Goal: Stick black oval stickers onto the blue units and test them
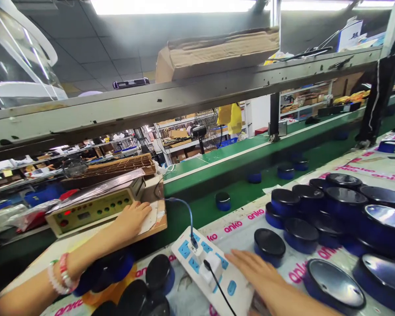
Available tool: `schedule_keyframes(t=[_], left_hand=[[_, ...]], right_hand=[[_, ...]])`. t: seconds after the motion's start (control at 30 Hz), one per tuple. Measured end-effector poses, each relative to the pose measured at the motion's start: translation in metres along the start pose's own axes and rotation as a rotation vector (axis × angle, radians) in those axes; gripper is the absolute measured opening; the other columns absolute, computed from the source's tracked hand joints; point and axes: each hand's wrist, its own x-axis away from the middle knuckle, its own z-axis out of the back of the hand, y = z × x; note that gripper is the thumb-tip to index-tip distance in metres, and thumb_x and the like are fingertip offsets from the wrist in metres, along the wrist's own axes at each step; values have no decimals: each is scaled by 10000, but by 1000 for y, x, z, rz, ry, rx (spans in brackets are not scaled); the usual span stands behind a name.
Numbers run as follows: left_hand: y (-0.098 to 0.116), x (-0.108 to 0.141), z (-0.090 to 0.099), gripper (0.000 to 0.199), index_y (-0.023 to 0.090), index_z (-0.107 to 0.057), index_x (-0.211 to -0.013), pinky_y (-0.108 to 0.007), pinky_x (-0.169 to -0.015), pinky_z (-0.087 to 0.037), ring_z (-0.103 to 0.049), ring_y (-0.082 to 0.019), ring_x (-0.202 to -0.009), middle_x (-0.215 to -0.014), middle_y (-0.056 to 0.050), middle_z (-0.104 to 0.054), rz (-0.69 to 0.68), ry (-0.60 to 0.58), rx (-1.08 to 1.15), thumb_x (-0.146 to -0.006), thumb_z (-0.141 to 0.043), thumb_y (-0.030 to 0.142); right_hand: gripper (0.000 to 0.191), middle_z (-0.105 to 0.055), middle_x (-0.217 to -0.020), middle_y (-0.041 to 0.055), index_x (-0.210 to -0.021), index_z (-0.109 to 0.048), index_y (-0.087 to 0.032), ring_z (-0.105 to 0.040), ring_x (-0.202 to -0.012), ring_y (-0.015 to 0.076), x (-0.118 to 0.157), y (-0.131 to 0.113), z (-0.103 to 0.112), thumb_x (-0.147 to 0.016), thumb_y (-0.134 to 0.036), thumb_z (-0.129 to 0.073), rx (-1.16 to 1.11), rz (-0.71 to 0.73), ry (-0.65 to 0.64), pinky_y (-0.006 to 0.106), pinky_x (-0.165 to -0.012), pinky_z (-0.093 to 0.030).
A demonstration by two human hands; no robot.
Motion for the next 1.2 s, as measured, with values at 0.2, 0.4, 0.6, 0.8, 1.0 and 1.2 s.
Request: schedule_keyframes(t=[0.2, 0.4, 0.6, 0.8, 1.0, 1.2], left_hand=[[25, -14, 21, 452, 191, -401, -1321, -497, -1002, -389, -425, -273, -1240, -1412, -105, -379, -212, 168, 94, -891, -542, 205], [65, -46, 25, 534, 256, -283, -1398, -471, -975, -435, -468, -256, -1206, -1471, -101, -296, -409, 98, 246, -914, -504, 203], [82, -78, 12, 355, 181, -516, -1201, -432, -846, -513, -578, -221, -1028, -1237, -85, -533, -452, -171, 254, -880, -582, 316], [87, -77, 7, 302, 162, -546, -1137, -378, -772, -534, -613, -180, -906, -1097, -65, -598, -354, -93, 276, -897, -552, 347], [54, -76, 48, 352, 175, -505, -1205, -434, -850, -504, -579, -218, -1017, -1219, -86, -539, -203, 292, 281, -899, -546, 345], [-4, -31, 48, 319, 174, -524, -1173, -442, -871, -488, -566, -220, -1036, -1213, -82, -540, -181, 311, 245, -900, -544, 337]], right_hand=[[436, -685, -860, 80, -1076, -639, -172, -616, -803, 242, -76, -71, 30, -849, -504, -473, -140, -9, 8, 320, -691, -464], [272, -549, -570, -13, -645, -505, -197, -491, -548, 138, -105, -83, 3, -798, -420, -532, -201, 24, -10, 239, -495, -344], [250, -498, -581, -28, -656, -443, -207, -434, -547, 120, -100, -79, -6, -795, -401, -517, -227, 50, 9, 231, -495, -325], [252, -447, -549, -47, -639, -408, -213, -395, -530, 114, -100, -80, -13, -782, -382, -529, -231, 61, 62, 233, -484, -293], [254, -454, -555, -53, -645, -389, -214, -417, -534, 110, -100, -83, -5, -788, -380, -518, -279, 57, 58, 229, -499, -326], [208, -476, -581, -44, -669, -433, -205, -437, -557, 112, -99, -90, -2, -796, -341, -526, -258, 69, 15, 230, -518, -345]])
